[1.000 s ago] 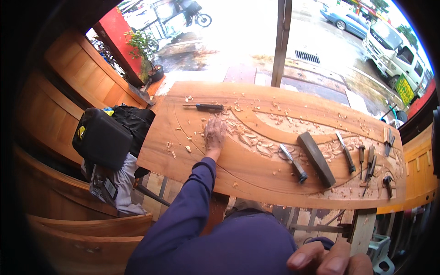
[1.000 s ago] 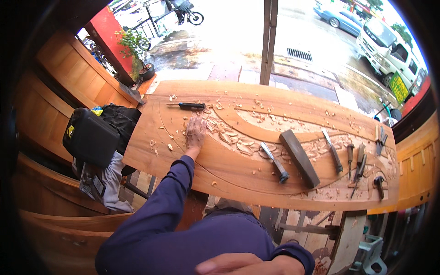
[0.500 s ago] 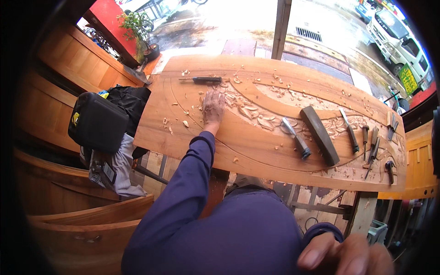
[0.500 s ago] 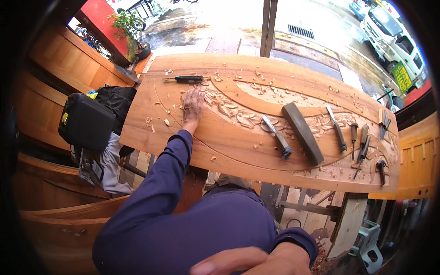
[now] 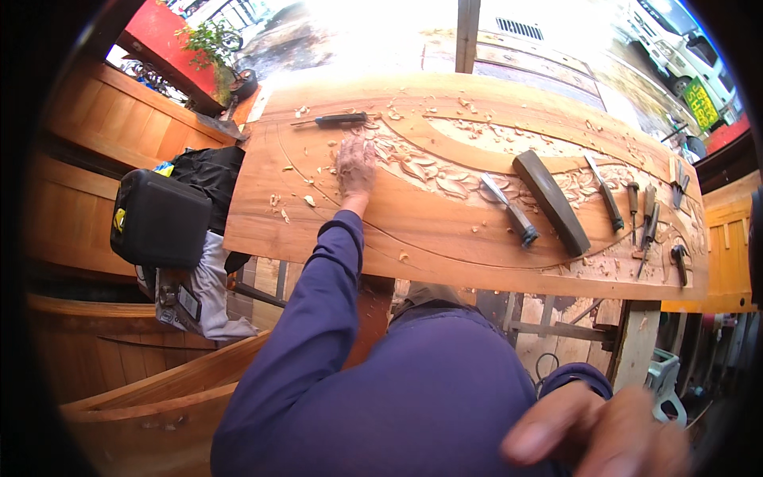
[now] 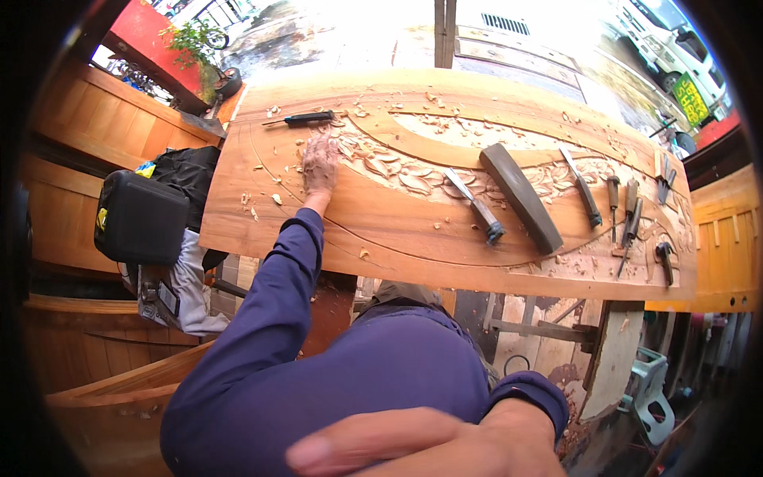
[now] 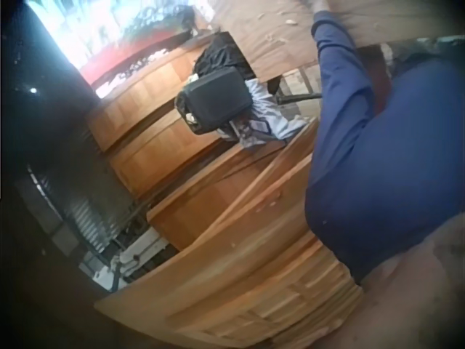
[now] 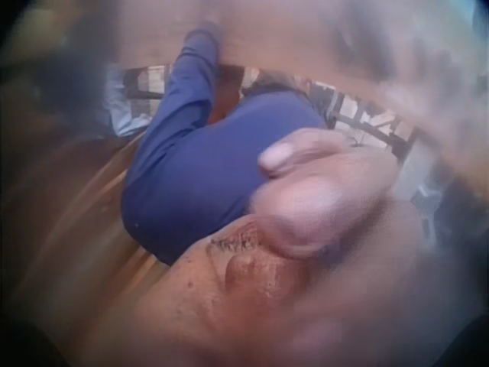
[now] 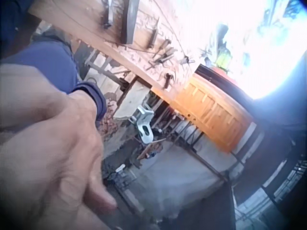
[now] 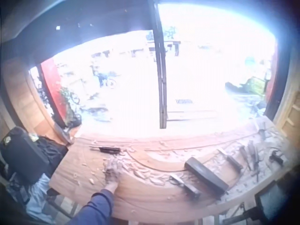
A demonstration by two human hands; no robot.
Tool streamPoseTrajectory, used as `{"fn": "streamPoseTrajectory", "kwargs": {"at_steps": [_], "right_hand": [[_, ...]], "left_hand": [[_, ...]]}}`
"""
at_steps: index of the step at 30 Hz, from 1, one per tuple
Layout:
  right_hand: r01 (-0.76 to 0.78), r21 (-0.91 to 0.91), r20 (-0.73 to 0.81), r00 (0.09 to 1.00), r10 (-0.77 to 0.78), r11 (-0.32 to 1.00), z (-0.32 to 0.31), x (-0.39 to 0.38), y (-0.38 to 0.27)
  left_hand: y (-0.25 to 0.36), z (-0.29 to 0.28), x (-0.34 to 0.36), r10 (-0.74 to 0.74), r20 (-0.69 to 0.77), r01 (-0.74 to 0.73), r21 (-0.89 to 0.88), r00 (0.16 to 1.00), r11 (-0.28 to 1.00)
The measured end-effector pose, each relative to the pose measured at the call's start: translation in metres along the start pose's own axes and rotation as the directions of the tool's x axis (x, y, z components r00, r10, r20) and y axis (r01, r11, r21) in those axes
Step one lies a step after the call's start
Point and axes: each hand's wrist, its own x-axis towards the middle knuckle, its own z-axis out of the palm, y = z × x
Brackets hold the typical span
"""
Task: The person carves a floral design into a large wooden panel using a chisel and a wooden mallet. The person repeatedly positions the chisel and strikes it with the mallet to remove wood shavings, then brushes the shavings away by hand.
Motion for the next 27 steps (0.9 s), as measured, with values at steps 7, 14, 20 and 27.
{"fn": "streamPoseTrajectory", "kwargs": {"at_steps": [7, 14, 20, 27], "right_hand": [[-0.341, -0.042, -0.202, 0.924, 0.326, 0.939, 0.034, -0.002, -0.023], [-0.577, 0.130, -0.347, 0.735, 0.582, 0.806, 0.064, -0.001, -0.041], [-0.476, 0.060, -0.192, 0.857, 0.478, 0.878, 0.049, -0.007, -0.024], [-0.503, 0.134, -0.054, 0.857, 0.513, 0.854, 0.032, -0.004, -0.028]], "left_hand": [[0.010, 0.008, 0.003, 0.007, -0.009, -0.007, 0.009, 1.000, 1.000], [-0.003, 0.004, -0.002, -0.039, -0.018, 0.039, 0.038, 0.999, 0.998], [0.012, 0.005, -0.005, -0.024, -0.032, 0.025, 0.018, 0.999, 1.000], [0.000, 0.013, -0.002, -0.001, -0.069, 0.007, 0.080, 0.998, 0.997]]}}
